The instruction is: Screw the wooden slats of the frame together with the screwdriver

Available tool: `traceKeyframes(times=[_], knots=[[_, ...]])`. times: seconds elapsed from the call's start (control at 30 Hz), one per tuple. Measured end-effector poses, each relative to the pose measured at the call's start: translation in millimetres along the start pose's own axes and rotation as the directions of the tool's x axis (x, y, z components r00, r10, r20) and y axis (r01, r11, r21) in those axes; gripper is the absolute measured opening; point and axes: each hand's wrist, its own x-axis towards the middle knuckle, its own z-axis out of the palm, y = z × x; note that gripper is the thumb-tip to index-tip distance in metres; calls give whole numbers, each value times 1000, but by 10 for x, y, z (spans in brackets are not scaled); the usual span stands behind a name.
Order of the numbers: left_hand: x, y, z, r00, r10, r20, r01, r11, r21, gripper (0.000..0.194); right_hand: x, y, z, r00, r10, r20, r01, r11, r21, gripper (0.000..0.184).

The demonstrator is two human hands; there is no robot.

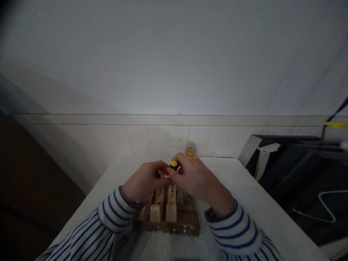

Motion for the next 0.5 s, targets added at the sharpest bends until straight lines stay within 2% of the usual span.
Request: traceKeyframes(times=[0.27, 0.5], knots=[[6, -35, 86, 997, 54, -56, -52, 998, 41, 31, 18, 29, 15, 1000, -4, 10, 4, 1000, -26, 15], [-10, 12, 78, 994, 95, -62, -90, 993, 75, 26, 17, 28, 11, 1000, 14, 22, -13, 1000, -15, 14]])
